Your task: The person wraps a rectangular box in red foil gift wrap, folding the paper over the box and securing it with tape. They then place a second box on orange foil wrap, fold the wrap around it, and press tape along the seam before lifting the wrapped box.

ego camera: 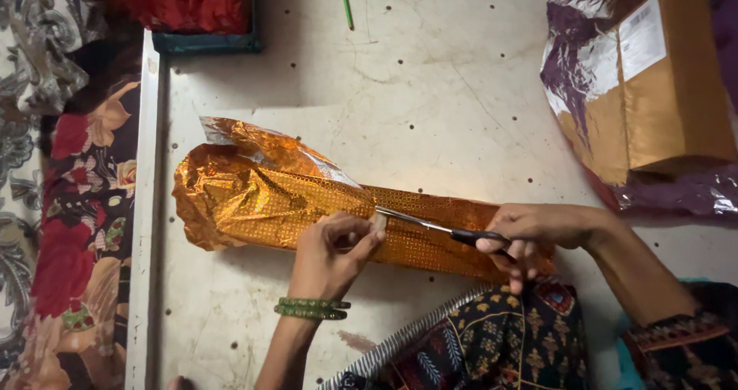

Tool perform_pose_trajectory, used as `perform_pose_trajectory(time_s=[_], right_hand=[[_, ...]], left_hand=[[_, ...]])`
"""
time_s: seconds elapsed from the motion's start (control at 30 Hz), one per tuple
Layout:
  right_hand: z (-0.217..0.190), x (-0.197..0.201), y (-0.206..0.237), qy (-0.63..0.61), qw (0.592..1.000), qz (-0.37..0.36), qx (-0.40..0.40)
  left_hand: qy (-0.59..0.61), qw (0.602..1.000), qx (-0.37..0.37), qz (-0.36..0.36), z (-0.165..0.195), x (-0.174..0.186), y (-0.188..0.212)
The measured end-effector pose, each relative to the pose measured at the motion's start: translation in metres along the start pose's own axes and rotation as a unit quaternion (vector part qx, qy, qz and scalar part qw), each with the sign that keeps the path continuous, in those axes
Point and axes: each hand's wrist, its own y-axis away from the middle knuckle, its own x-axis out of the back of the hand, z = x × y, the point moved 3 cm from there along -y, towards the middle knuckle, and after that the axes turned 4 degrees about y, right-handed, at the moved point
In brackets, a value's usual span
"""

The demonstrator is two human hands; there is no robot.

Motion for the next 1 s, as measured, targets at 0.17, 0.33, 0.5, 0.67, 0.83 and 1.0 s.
perform_pose_trajectory(time_s=[0.17, 0.33, 0.5, 0.67, 0.83, 1.0], right_hand=[[-0.003, -0.004, 0.007, 0.042, 0.999, -0.007, 0.012], [-0.004, -0.003, 0.002, 0.04, 0.999, -0.017, 0.027], [-0.004, 0.0, -0.002, 0.032, 0.999, -0.019, 0.023], [-0.004, -0.003, -0.001, 0.003, 1.0, -0.021, 0.02], [-0.006, -0.009, 0.0, -0.027, 0.999, -0.013, 0.026], [-0.012, -0.02, 0.004, 0.066, 0.998, -0.009, 0.022]], left_hand=[[-0.017, 1.0, 0.002, 0.001, 0.004, 0.003, 0.008], [0.008, 1.0, 0.014, -0.005, 0.005, 0.003, 0.01], [0.01, 1.0, 0.027, -0.007, 0.004, 0.002, 0.01], [0.017, 0.999, 0.029, -0.005, 0.004, 0.0, 0.008], [0.021, 0.999, 0.024, -0.008, 0.002, 0.001, 0.006], [0.042, 0.998, 0.029, -0.028, 0.003, 0.004, 0.009]])
